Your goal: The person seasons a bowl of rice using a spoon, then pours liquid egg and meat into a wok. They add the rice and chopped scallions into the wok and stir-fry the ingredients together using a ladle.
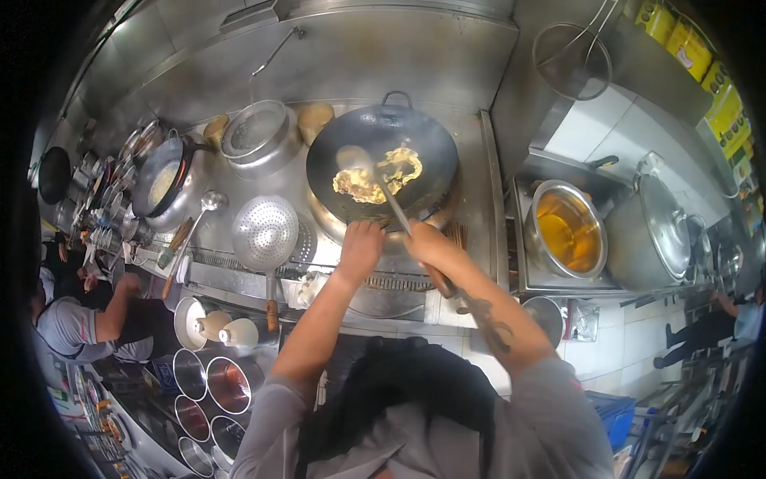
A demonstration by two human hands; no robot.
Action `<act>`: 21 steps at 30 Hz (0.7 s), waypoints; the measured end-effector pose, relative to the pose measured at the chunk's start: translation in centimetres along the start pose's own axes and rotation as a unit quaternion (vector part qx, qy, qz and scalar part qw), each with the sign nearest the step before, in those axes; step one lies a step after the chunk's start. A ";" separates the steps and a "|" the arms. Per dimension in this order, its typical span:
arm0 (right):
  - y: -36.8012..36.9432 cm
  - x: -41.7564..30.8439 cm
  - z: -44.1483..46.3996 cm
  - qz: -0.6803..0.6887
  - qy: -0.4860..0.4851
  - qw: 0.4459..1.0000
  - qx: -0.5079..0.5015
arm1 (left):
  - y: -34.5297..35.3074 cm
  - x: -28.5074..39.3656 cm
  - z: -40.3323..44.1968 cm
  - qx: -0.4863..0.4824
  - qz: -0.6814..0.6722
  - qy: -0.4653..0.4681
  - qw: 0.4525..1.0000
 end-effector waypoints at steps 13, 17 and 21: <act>-7.1 4.3 -5.9 -0.321 -0.164 0.919 0.157 | -4.4 5.4 0.3 0.054 0.034 0.079 0.995; -10.5 3.9 -9.8 -0.305 -0.180 0.932 0.081 | -4.6 5.2 0.1 0.068 0.016 0.094 0.993; -10.0 3.6 -11.9 -0.320 -0.159 0.934 0.028 | -5.1 5.0 1.7 0.075 -0.005 0.091 0.993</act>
Point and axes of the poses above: each hand's wrist, its own z-axis towards the middle knuckle, its own y-axis out of the palm, x = y × z, the point moved 2 cm from there along z, towards the middle knuckle, and after that the axes turned 9 degrees about y, right-handed, at the moved point
